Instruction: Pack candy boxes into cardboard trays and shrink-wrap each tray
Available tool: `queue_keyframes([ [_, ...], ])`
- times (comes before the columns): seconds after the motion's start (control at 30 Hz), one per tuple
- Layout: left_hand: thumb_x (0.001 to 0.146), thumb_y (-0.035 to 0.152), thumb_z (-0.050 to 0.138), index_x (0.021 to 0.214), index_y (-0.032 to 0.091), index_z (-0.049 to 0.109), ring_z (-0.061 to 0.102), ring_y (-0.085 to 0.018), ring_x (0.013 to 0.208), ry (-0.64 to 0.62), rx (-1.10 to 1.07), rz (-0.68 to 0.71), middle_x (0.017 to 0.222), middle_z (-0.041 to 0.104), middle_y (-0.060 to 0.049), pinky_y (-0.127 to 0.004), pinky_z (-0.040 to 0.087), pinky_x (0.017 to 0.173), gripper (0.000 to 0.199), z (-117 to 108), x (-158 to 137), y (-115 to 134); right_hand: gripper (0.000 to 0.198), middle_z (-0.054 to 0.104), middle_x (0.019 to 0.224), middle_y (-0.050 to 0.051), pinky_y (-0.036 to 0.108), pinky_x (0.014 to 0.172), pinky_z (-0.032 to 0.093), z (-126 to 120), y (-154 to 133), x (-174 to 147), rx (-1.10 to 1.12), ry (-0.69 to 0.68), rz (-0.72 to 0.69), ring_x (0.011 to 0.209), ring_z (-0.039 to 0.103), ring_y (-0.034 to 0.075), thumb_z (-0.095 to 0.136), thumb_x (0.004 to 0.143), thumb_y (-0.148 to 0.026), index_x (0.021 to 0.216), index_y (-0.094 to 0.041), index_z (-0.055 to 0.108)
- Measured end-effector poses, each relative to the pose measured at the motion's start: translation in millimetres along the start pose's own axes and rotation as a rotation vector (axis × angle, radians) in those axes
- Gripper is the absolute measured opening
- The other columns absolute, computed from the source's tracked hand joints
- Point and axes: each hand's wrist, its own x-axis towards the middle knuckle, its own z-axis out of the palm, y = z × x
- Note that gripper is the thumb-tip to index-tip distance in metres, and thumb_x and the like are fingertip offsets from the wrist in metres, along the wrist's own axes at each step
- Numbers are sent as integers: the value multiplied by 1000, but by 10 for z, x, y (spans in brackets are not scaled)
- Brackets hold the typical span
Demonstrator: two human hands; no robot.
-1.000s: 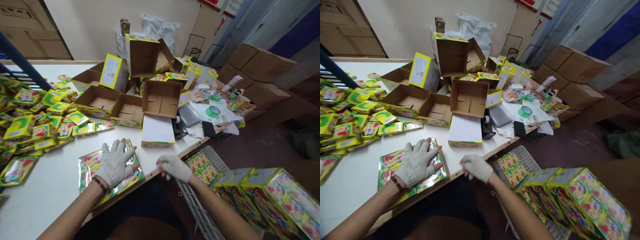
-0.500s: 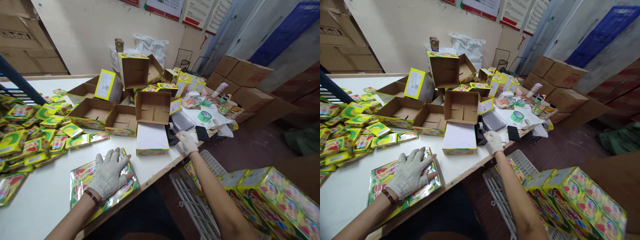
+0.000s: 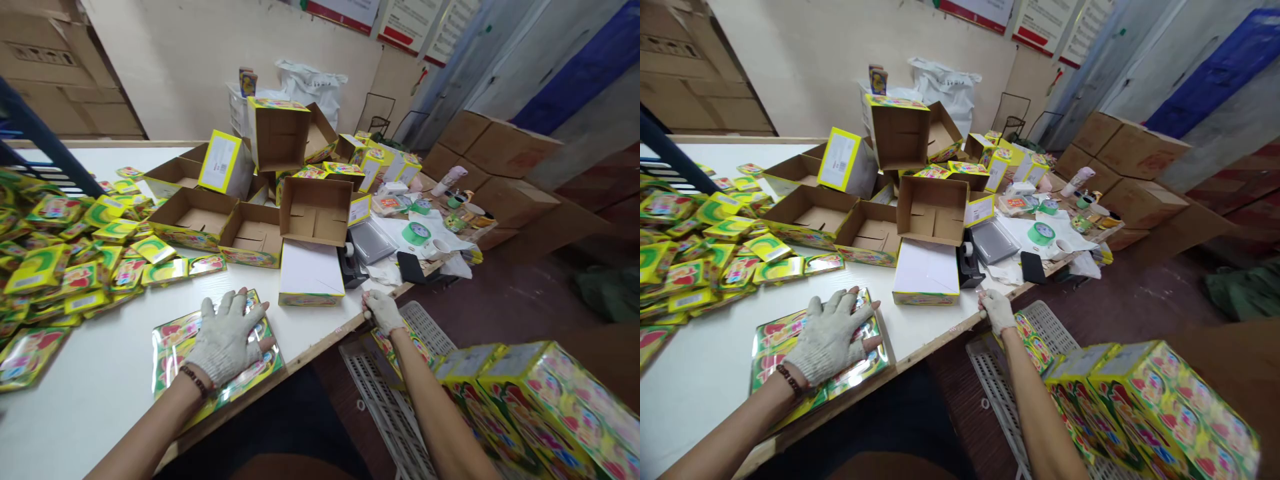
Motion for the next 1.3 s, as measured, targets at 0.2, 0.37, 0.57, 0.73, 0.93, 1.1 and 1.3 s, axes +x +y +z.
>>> queue_keyframes([
  [0.2, 77, 65, 58, 134, 30, 57, 36, -46, 132, 11, -41, 3, 144, 45, -22, -70, 18, 102, 67, -29, -27, 28, 50, 48, 56, -4, 22, 45, 32, 279, -484, -348, 53, -701, -132, 47, 42, 9, 66, 71, -66, 65, -20, 46],
  [0.37, 72, 74, 57, 136, 29, 55, 36, -47, 131, 10, -33, 16, 145, 43, -24, -71, 19, 102, 78, -36, -40, 16, 35, 51, 59, -5, 21, 50, 37, 1075, -895, -243, -115, -1139, -256, 50, 47, 8, 61, 82, -50, 73, -17, 53],
  [0.57, 91, 60, 38, 133, 31, 57, 40, -42, 131, 50, -18, 26, 143, 46, -21, -65, 24, 102, 54, -39, -39, 13, 20, 42, 50, -9, 19, 44, 30, 1488, -918, 1, -513, -1218, -295, 44, 39, 6, 56, 82, -24, 63, -18, 49],
  [0.73, 92, 50, 45, 131, 30, 58, 41, -40, 132, 76, -5, 14, 143, 47, -19, -63, 25, 104, 46, 3, -37, 9, 20, 54, 56, -6, 17, 47, 38, 1510, -723, -3, -388, -1173, -134, 45, 48, 5, 60, 82, -25, 66, -16, 52],
  [0.93, 91, 43, 47, 144, 22, 43, 35, -41, 137, 78, 21, 86, 148, 41, -22, -70, 21, 104, 57, 32, -63, 32, 31, 60, 63, -4, 19, 41, 44, 1604, -323, -362, 32, -997, 284, 43, 55, 9, 64, 82, -47, 84, -20, 50],
  [1.1, 92, 50, 45, 138, 36, 48, 41, -36, 134, 69, -2, 408, 146, 48, -7, -68, 19, 109, 48, -27, -551, -142, 23, 56, 51, -6, 18, 40, 41, 1274, -295, -537, -82, -839, 237, 41, 54, 10, 68, 74, -34, 79, -20, 50],
  [1.3, 88, 29, 50, 119, 21, 62, 42, -29, 137, 470, -20, 568, 129, 63, -11, -51, 25, 117, 34, 402, -1308, -661, 30, 55, 59, -2, 23, 48, 37, 137, -463, -110, -99, -29, -152, 51, 48, 11, 57, 77, -50, 75, -21, 53],
])
